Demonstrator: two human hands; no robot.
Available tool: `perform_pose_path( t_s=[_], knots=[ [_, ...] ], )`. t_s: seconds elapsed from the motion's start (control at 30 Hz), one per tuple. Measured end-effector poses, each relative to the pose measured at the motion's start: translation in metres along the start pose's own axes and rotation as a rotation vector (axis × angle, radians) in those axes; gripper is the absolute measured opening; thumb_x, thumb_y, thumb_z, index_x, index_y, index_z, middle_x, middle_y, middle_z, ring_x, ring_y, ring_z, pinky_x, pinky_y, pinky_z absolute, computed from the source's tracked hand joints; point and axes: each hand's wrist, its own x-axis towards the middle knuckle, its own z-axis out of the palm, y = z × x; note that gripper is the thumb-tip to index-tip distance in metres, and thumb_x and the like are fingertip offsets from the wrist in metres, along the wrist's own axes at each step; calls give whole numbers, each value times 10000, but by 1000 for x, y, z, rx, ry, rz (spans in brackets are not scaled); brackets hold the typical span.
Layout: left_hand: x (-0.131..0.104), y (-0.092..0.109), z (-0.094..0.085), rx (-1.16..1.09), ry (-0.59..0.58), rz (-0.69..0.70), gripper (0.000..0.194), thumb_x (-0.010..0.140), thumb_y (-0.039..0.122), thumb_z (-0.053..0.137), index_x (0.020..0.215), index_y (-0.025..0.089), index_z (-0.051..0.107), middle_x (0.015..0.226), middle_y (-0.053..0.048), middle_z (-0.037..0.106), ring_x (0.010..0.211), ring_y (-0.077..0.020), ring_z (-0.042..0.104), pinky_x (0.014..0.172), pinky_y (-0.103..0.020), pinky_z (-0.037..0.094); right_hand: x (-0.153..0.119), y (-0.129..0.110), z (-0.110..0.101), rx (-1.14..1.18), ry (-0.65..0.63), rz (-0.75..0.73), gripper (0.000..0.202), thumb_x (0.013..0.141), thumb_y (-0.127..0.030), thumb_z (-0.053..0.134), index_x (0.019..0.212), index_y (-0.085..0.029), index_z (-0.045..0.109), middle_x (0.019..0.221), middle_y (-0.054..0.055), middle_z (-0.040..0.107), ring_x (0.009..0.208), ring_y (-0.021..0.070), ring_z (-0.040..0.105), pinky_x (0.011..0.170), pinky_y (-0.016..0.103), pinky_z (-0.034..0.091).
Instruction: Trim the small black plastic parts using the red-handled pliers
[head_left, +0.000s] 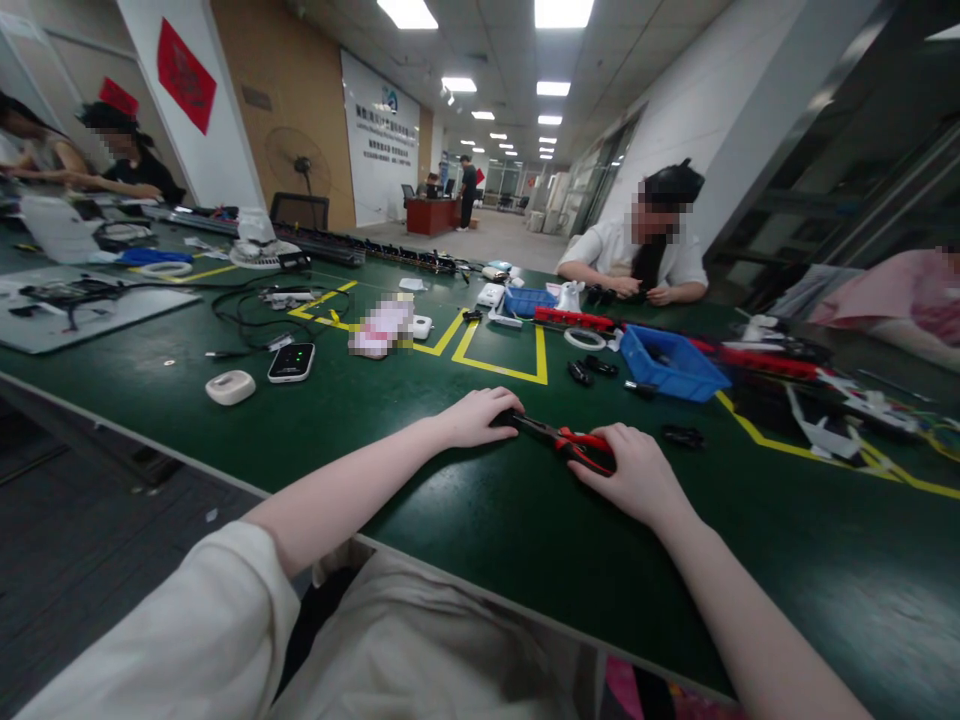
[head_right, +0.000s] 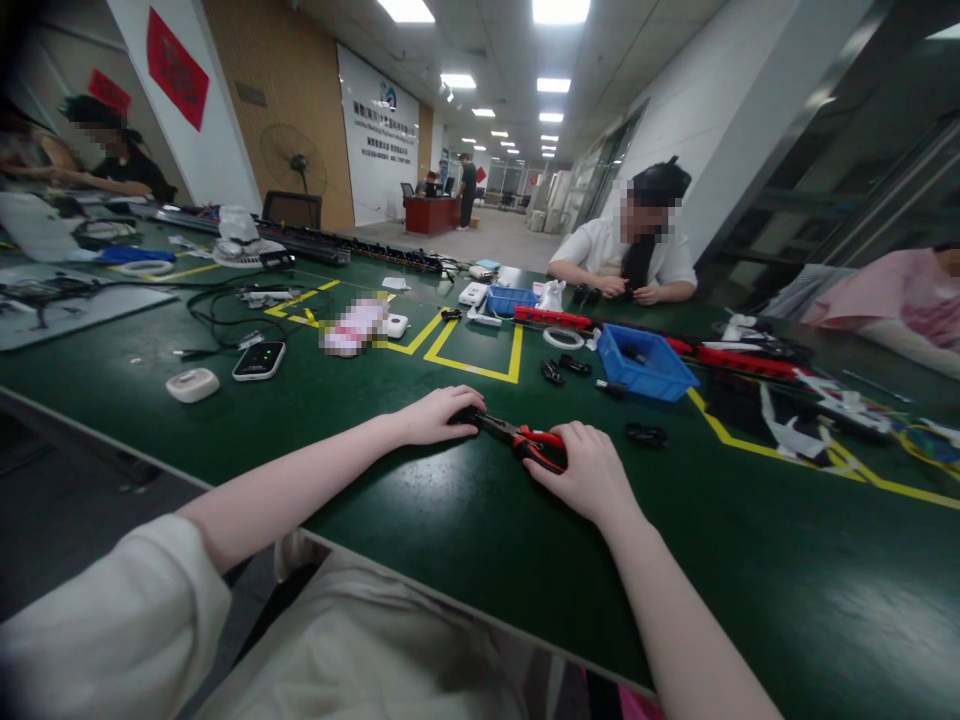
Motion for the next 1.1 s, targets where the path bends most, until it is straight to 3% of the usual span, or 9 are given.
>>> perform_pose_path(
  t_s=[0.2, 0.53, 1.1],
  knots=[
    [-1, 1, 0, -28, 7, 10, 311, 914, 300, 648, 1198, 193, 583, 1277, -117, 606, 1198, -268, 599, 1033, -421, 484, -3, -2, -4, -41, 111, -43, 464, 769, -591, 653, 1013, -199, 604, 955, 96, 712, 942, 302, 670, 1072, 534, 364],
    [-2, 1, 0, -42, 1, 34, 322, 908, 298, 651, 1200, 181, 583, 1279, -129, 610, 1193, -265, 607, 1031, -418, 494, -7, -2, -9, -12, 120, -15, 462, 766, -602, 642, 1003, -206, 616, 867, 75, 709, 882, 291, 668, 1033, 534, 393],
    [-2, 0, 0, -88, 10, 10, 354, 899, 314, 667, 1223, 187, 600, 1301, -128, 611, 1214, -271, 601, 1060, -441, 476, -8, 5, -6, 1, 129, 19, 450, 760, -616, 647, 983, -224, 639, 938, 87, 702, 985, 325, 616, 959, 505, 411]
  ],
)
